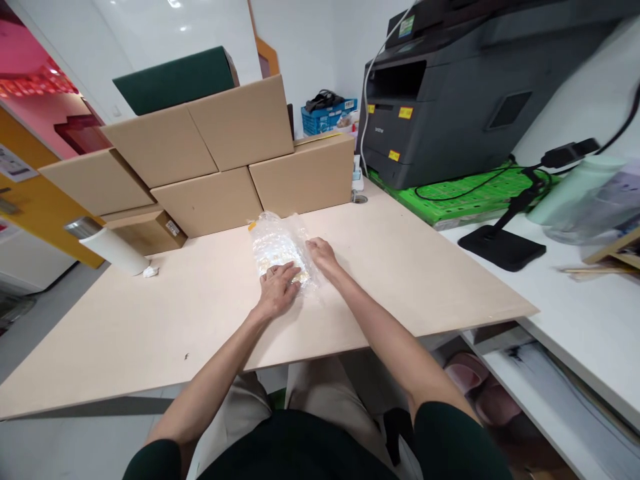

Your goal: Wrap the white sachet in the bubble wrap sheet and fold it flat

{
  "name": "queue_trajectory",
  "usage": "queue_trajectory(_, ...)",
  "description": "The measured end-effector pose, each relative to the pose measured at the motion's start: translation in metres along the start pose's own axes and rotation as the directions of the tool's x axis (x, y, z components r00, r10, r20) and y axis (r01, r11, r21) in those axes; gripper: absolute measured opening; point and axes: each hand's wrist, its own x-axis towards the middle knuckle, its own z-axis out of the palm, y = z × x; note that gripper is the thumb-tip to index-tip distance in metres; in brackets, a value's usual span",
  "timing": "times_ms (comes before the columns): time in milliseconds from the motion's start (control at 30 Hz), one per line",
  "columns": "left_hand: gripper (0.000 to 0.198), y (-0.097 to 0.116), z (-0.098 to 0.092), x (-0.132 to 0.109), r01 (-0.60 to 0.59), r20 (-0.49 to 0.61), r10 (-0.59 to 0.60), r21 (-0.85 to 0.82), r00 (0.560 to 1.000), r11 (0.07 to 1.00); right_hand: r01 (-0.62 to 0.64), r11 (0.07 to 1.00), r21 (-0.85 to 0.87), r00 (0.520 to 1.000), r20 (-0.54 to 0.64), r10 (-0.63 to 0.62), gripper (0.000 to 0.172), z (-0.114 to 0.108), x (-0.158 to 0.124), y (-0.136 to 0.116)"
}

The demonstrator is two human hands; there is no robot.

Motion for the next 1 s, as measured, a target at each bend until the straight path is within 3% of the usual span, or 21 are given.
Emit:
queue_trajectory(200, 0.041, 0.001, -0.001, -0.003, 0.003, 0.011, -0.003, -0.008, 1.000, 1.000, -0.144, 0.986, 0.083, 0.982, 0.134, 0.132, 0.025, 0.028, 0.011, -0.029)
queue_trajectory(367, 0.038, -0.003, -0.014, -0.014, -0.035, -0.005, 0.034, -0.081, 0.999, 0.996, -0.236, 0.949, 0.209, 0.952, 0.246, 0.182, 0.026, 0.032, -0.001, -0.047)
queue_trajectory(500, 0.050, -0.018, -0.056, -0.016, -0.026, -0.195, 0.028, 0.011, 0.980, 1.000, -0.254, 0.912, 0.322, 0.917, 0.379, 0.122, 0.028, 0.019, -0.032, -0.053)
queue_trajectory(567, 0.057, -0.031, -0.084, -0.015, 0.021, -0.259, -0.013, 0.025, 0.966, 0.999, -0.267, 0.857, 0.441, 0.843, 0.537, -0.014, 0.032, 0.007, -0.052, -0.057)
queue_trajectory(633, 0.060, -0.045, -0.109, -0.016, 0.016, -0.224, -0.041, -0.114, 0.974, 0.993, -0.243, 0.831, 0.501, 0.768, 0.623, -0.151, 0.036, -0.006, -0.070, -0.063)
queue_trajectory(667, 0.063, -0.051, -0.118, -0.018, -0.012, -0.133, -0.023, -0.258, 0.991, 0.966, -0.218, 0.829, 0.516, 0.747, 0.634, -0.198, 0.036, -0.012, -0.076, -0.066)
queue_trajectory(733, 0.072, -0.061, -0.126, -0.025, 0.007, 0.076, 0.049, -0.599, 0.996, 0.800, -0.175, 0.813, 0.555, 0.747, 0.612, -0.257, 0.035, -0.018, -0.084, -0.074)
queue_trajectory(800, 0.086, -0.066, -0.122, -0.033, 0.128, 0.217, 0.122, -0.853, 0.968, 0.506, -0.171, 0.778, 0.605, 0.786, 0.560, -0.263, 0.034, -0.018, -0.085, -0.079)
queue_trajectory(900, 0.102, -0.067, -0.101, -0.042, 0.226, 0.234, 0.095, -0.970, 0.968, 0.086, -0.194, 0.724, 0.662, 0.864, 0.465, -0.193, 0.036, -0.002, -0.076, -0.076)
queue_trajectory(933, 0.101, -0.067, -0.093, -0.043, 0.223, 0.222, 0.064, -0.975, 0.973, -0.001, -0.197, 0.719, 0.666, 0.887, 0.434, -0.158, 0.038, 0.005, -0.072, -0.072)
queue_trajectory(1000, 0.086, -0.067, -0.078, -0.041, 0.200, 0.201, -0.009, -0.977, 0.980, -0.075, -0.185, 0.740, 0.646, 0.924, 0.371, -0.094, 0.040, 0.022, -0.060, -0.063)
